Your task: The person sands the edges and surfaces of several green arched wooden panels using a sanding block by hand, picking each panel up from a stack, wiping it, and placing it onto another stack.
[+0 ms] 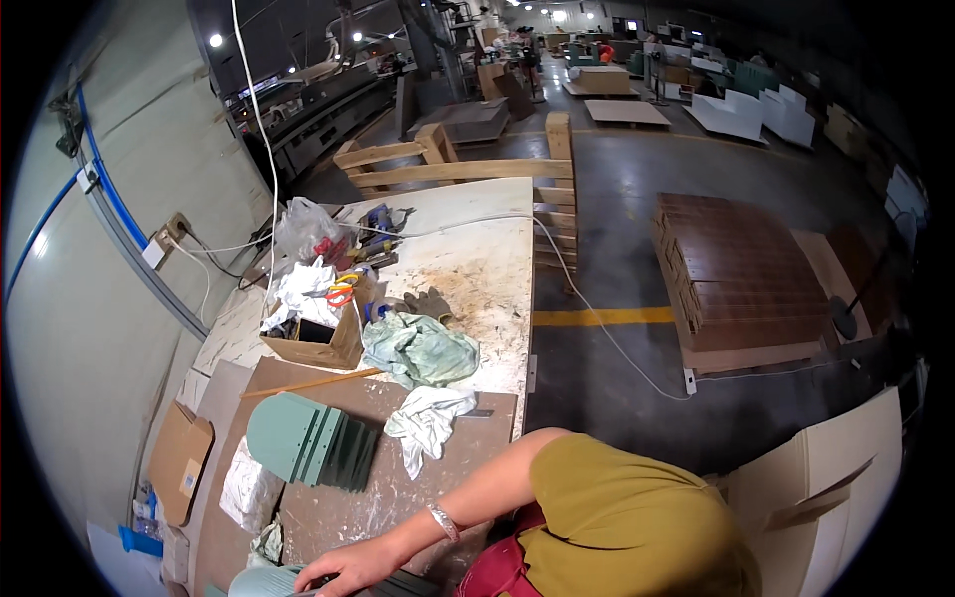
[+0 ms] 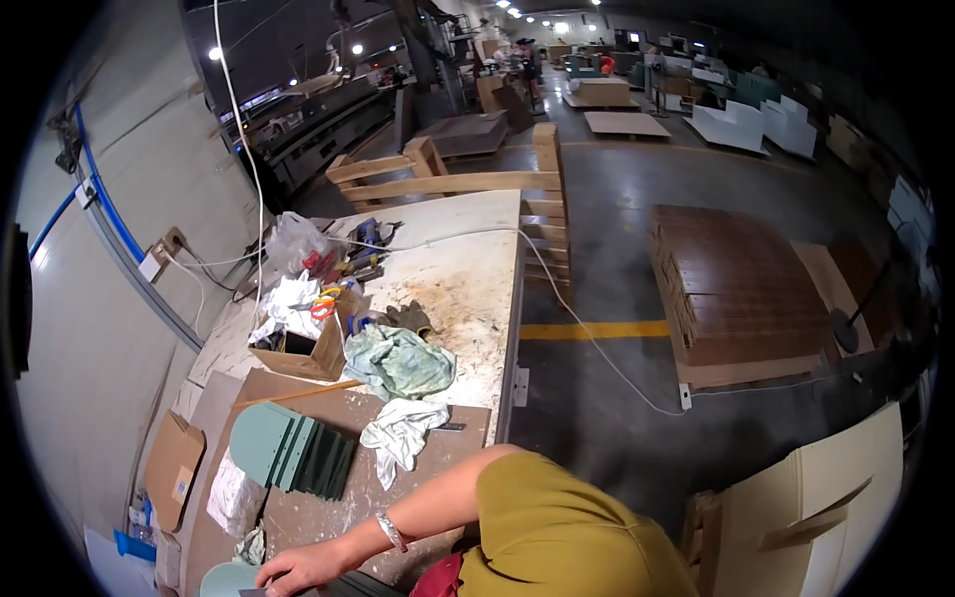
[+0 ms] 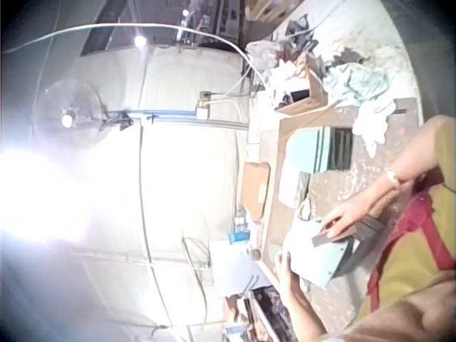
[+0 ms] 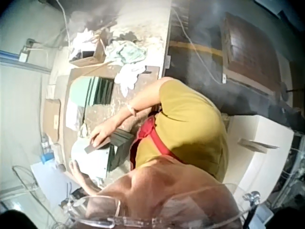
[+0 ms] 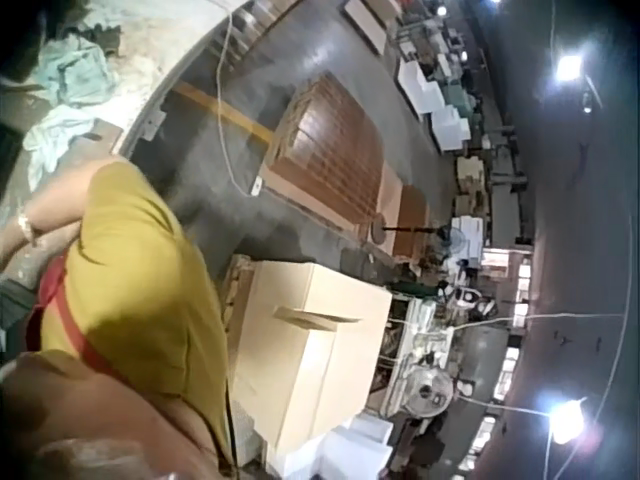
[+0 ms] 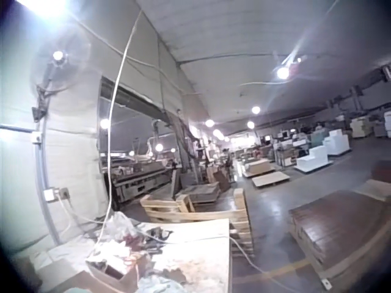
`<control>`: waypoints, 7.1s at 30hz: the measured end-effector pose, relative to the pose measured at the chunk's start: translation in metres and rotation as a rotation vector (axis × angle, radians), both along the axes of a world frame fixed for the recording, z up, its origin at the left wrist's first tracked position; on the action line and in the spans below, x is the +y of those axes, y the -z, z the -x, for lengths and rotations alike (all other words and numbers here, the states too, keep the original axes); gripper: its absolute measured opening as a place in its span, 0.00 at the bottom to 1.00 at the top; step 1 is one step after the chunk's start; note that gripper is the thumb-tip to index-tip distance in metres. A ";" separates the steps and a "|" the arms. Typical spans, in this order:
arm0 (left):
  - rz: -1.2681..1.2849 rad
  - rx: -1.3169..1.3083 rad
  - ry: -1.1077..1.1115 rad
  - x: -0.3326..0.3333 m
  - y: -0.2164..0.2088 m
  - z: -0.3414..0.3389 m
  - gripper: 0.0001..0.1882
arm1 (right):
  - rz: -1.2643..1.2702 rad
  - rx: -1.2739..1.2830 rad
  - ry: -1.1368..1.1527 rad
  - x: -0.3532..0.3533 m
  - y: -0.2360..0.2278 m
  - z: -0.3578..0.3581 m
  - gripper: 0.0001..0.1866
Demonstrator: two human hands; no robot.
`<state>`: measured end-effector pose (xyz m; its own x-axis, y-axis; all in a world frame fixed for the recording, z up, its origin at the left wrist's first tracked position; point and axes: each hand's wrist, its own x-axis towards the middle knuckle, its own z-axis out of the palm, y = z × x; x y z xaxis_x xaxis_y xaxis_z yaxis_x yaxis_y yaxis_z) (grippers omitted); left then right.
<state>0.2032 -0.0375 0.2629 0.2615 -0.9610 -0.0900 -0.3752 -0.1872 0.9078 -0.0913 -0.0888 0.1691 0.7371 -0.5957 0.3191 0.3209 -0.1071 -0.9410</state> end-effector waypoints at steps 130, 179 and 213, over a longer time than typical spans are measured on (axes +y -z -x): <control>0.531 -0.858 0.219 0.076 0.092 0.136 0.27 | 1.440 0.440 -0.505 -0.040 -0.093 -0.163 0.22; 0.053 0.073 -0.063 -0.009 0.087 0.005 0.21 | -0.244 0.052 0.234 -0.046 0.041 -0.009 0.25; 0.262 -0.503 0.092 -0.006 0.081 0.019 0.28 | 0.820 0.139 0.360 -0.007 0.028 0.032 0.34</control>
<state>0.1841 -0.0439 0.1816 0.1248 -0.9552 0.2684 -0.7770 0.0742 0.6251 -0.1233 -0.0956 0.1415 0.6136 -0.4223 0.6672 0.0276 -0.8330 -0.5526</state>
